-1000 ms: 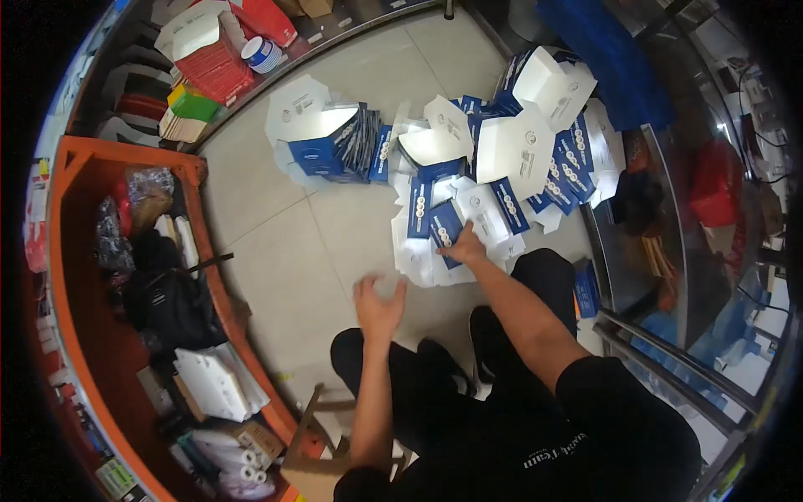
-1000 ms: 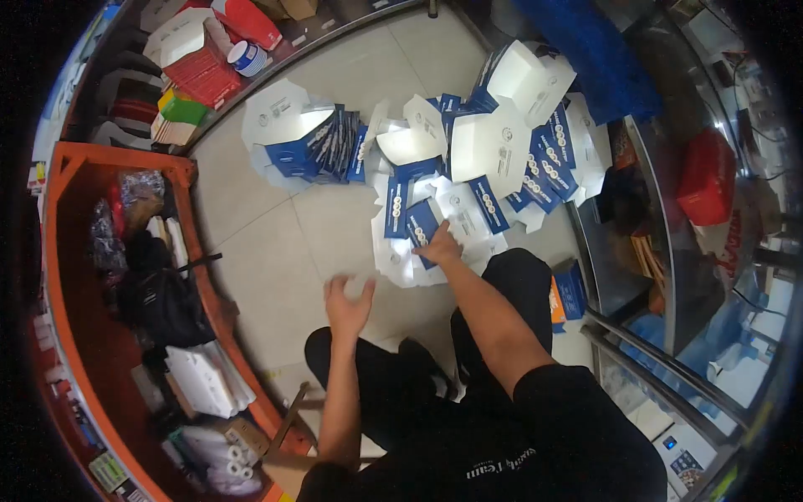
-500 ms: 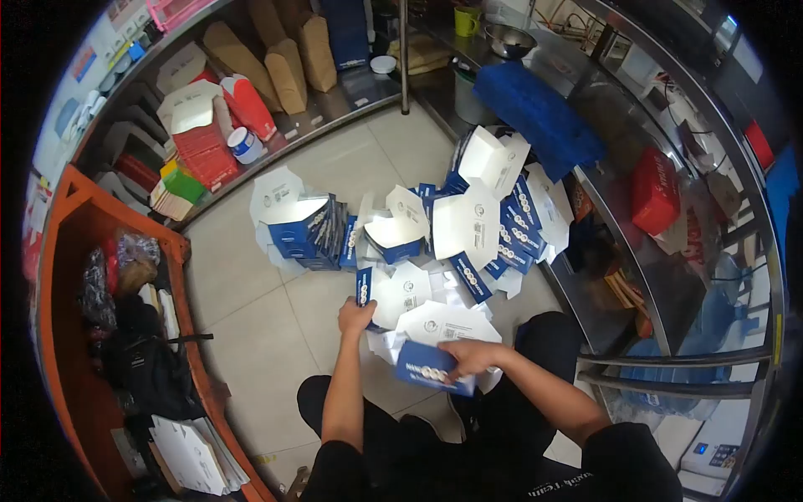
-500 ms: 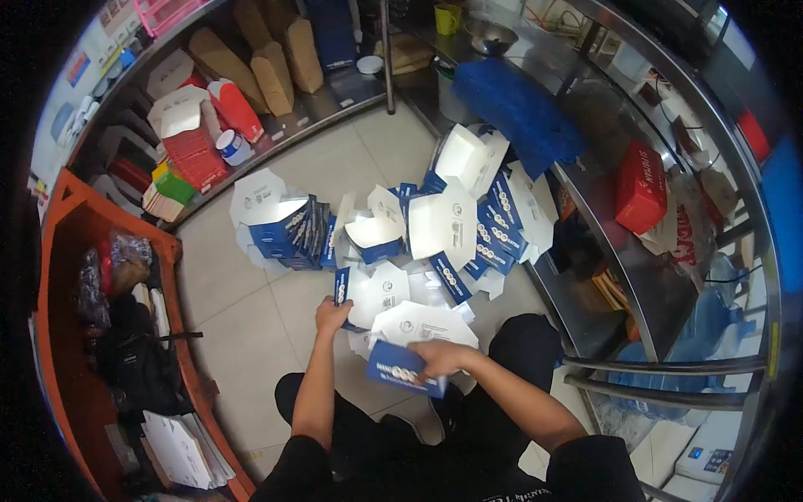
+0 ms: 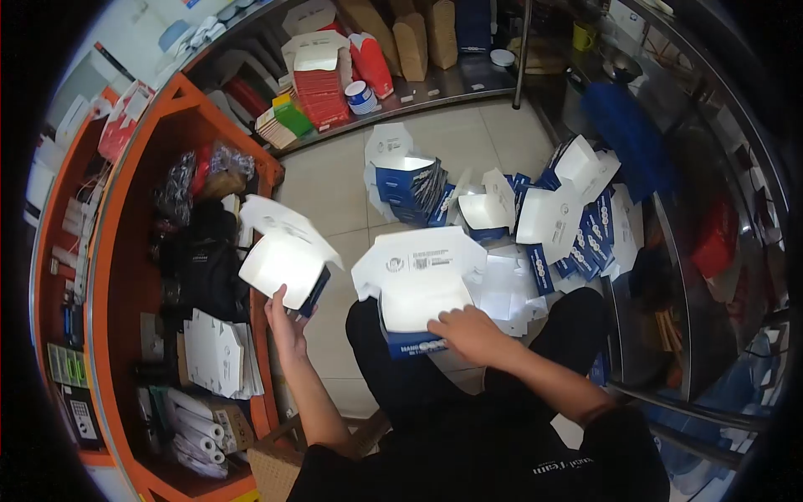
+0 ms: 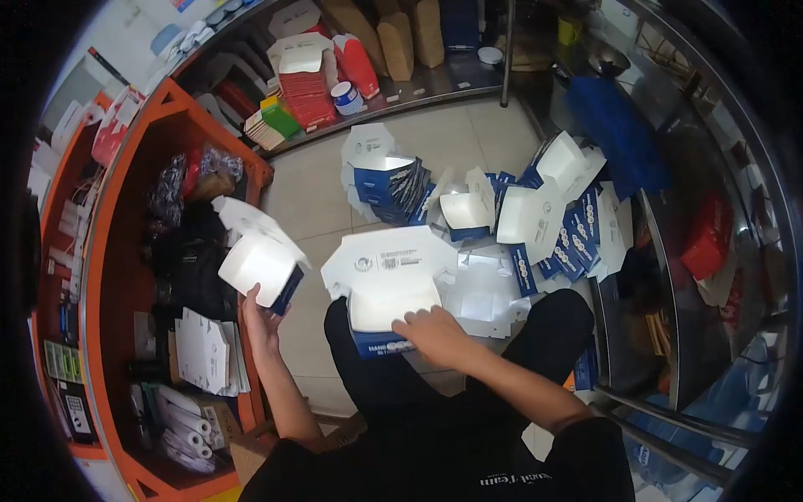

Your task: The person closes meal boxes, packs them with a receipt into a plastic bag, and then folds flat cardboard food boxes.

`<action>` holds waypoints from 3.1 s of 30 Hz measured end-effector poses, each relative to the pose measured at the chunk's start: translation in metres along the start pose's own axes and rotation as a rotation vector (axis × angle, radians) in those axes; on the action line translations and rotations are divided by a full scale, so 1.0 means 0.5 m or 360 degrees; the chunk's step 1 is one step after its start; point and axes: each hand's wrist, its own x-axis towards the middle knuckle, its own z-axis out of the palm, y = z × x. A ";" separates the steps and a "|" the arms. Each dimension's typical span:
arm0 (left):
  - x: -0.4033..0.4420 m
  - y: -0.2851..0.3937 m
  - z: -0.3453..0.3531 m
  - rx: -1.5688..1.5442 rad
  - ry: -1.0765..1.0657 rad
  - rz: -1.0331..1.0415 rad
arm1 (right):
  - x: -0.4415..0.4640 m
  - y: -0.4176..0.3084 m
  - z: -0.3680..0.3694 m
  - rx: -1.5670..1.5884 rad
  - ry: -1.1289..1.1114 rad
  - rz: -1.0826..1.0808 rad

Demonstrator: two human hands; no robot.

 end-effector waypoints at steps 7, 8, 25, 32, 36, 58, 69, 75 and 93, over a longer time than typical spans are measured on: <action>-0.009 -0.040 0.060 -0.0439 -0.0031 -0.0114 | 0.077 0.184 0.011 0.0207 -0.0236 0.0100; -0.009 -0.043 0.078 -0.0465 -0.0076 -0.0129 | 0.086 0.207 0.004 0.0228 -0.0304 0.0142; -0.041 -0.165 0.153 -0.0328 0.0063 -0.0259 | 0.213 0.368 0.128 0.0534 -0.1131 0.0042; -0.177 0.031 0.033 -0.0290 0.0345 0.0287 | 0.136 -0.020 -0.024 0.0277 -0.0809 -0.0507; -0.222 0.117 -0.066 -0.0365 0.0610 0.0811 | 0.084 -0.174 0.061 -0.0412 -0.0396 -0.0956; -0.352 -0.175 0.006 -0.0151 0.0472 0.0517 | 0.143 -0.103 0.270 -0.0066 0.0089 -0.0494; -0.302 -0.229 0.026 -0.0029 0.0486 0.0316 | 0.099 -0.059 0.347 0.1287 0.0786 -0.0282; -0.318 -0.207 0.015 0.0399 0.0277 0.0149 | 0.110 -0.084 0.294 0.0986 0.0741 -0.0197; -0.185 -0.316 -0.133 0.1116 -0.0366 0.1053 | 0.085 -0.071 0.279 0.1165 0.1069 -0.0144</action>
